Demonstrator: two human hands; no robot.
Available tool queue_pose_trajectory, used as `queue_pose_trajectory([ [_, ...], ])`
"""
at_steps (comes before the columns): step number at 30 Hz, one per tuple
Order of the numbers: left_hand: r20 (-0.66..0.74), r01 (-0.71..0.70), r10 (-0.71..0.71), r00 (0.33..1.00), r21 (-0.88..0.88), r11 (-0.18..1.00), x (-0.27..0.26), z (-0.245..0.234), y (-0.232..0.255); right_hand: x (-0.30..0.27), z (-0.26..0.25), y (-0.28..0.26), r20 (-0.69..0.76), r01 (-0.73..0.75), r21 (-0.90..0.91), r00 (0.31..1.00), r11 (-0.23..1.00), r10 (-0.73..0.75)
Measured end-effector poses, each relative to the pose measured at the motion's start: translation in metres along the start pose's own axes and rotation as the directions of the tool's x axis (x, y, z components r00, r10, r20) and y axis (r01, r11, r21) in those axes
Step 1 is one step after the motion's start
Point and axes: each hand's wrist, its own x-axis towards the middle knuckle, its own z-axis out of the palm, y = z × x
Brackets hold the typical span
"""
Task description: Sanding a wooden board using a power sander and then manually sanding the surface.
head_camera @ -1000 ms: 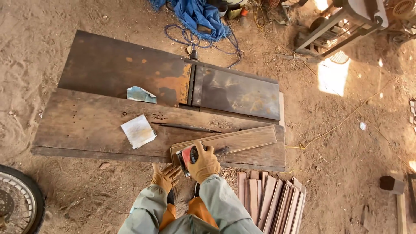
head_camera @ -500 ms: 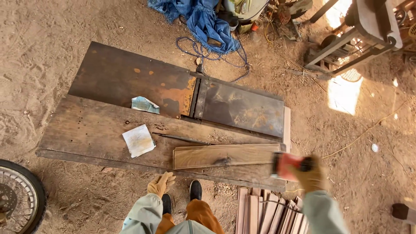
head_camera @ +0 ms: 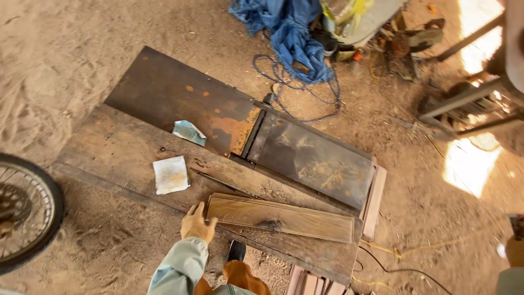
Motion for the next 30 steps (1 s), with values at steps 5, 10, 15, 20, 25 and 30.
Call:
queue_pose_trajectory([
  [5,0.101,-0.063,0.01,0.995,0.54,0.839,-0.025,-0.005,0.034,0.079,0.01,-0.194,-0.147,0.323,-0.105,0.93,0.941,-0.335],
  [10,0.206,-0.136,0.01,0.978,0.611,0.78,-0.021,-0.005,0.019,0.087,-0.025,-0.399,-0.159,0.447,0.427,0.893,0.786,-0.421],
  [15,0.243,-0.169,0.013,0.97,0.633,0.755,-0.019,-0.01,0.01,0.08,-0.105,-0.591,0.228,0.397,0.384,0.834,0.834,-0.502],
  [20,0.208,-0.18,0.058,0.976,0.636,0.75,-0.008,0.003,0.0,0.072,-0.106,-0.67,0.45,0.428,0.424,0.666,0.798,-0.596],
  [25,0.195,-0.161,0.052,0.979,0.601,0.783,-0.017,-0.002,0.007,0.066,-0.102,-0.694,0.379,0.517,0.431,0.64,0.74,-0.668],
  [30,0.156,-0.161,0.074,0.985,0.669,0.726,0.011,0.032,-0.023,0.067,-0.088,-0.698,0.368,0.525,0.452,0.627,0.722,-0.686],
])
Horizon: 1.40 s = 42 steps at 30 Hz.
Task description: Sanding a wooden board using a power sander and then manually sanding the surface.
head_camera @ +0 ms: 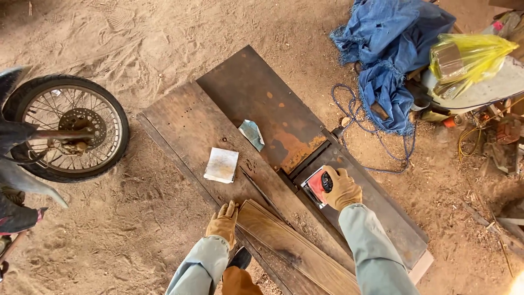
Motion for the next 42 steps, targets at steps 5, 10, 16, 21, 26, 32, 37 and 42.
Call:
queue_pose_trajectory([
  [5,0.006,-0.004,0.003,1.0,0.1,0.995,0.008,0.013,-0.001,0.001,0.004,0.001,0.025,0.003,-0.004,1.0,1.0,-0.003],
  [10,-0.013,0.005,-0.003,1.0,0.138,0.99,-0.013,-0.013,-0.001,0.001,0.006,0.002,-0.01,0.051,0.012,0.999,0.999,-0.051],
  [16,0.062,-0.019,0.009,0.998,0.153,0.988,-0.012,-0.014,-0.001,0.0,0.008,0.001,0.022,0.04,0.025,0.999,0.999,-0.04],
  [21,-0.081,0.026,-0.012,0.997,0.173,0.985,0.027,0.049,-0.001,-0.001,0.01,0.001,0.003,0.043,0.046,0.999,0.998,-0.044],
  [26,0.092,-0.006,0.006,0.996,-0.006,1.0,-0.026,-0.042,0.003,-0.001,0.016,0.005,-0.013,0.059,0.067,0.998,0.996,-0.058],
  [32,0.0,-0.016,0.017,1.0,-0.08,0.997,-0.015,-0.042,-0.005,0.002,0.024,0.006,-0.072,0.054,0.104,0.996,0.993,-0.047],
  [37,0.351,-0.072,0.062,0.934,0.016,0.997,-0.013,-0.127,-0.037,-0.003,0.02,0.002,-0.048,0.029,0.032,0.998,0.999,-0.028],
  [42,-0.264,0.12,-0.219,0.939,-0.346,0.93,0.079,-0.098,-0.096,-0.011,0.005,-0.011,-0.027,-0.037,0.036,0.999,0.999,0.038],
])
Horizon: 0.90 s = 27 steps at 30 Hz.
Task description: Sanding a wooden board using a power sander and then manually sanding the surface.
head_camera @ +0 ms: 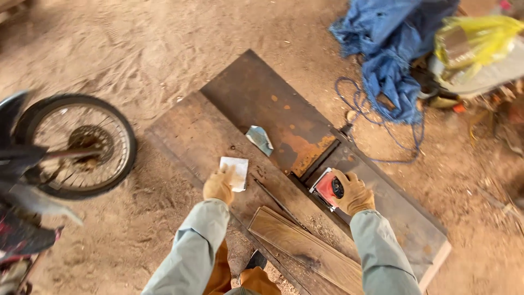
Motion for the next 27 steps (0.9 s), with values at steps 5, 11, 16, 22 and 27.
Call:
queue_pose_trajectory([
  [5,-0.238,-0.237,0.286,0.928,0.212,0.948,0.044,-0.042,-0.004,-0.002,-0.005,-0.008,0.014,-0.051,-0.048,0.999,0.998,0.052],
  [11,0.21,-0.311,0.253,0.944,0.322,0.894,0.068,-0.076,-0.004,-0.003,0.01,-0.015,0.001,-0.062,-0.017,0.998,0.998,0.062],
  [16,0.201,-0.31,0.39,0.899,-0.338,0.889,0.113,-0.024,-0.063,-0.013,0.008,-0.028,-0.202,-0.087,-0.035,0.976,0.996,0.079],
  [22,0.409,0.098,0.679,0.61,-0.889,0.447,0.019,-0.046,-0.048,-0.097,0.026,-0.084,-0.641,0.142,0.46,0.737,0.877,0.216],
  [27,0.554,0.299,0.705,0.442,-0.832,0.467,-0.077,0.022,0.02,-0.216,0.043,-0.182,0.047,0.05,0.842,0.985,-0.537,0.165],
])
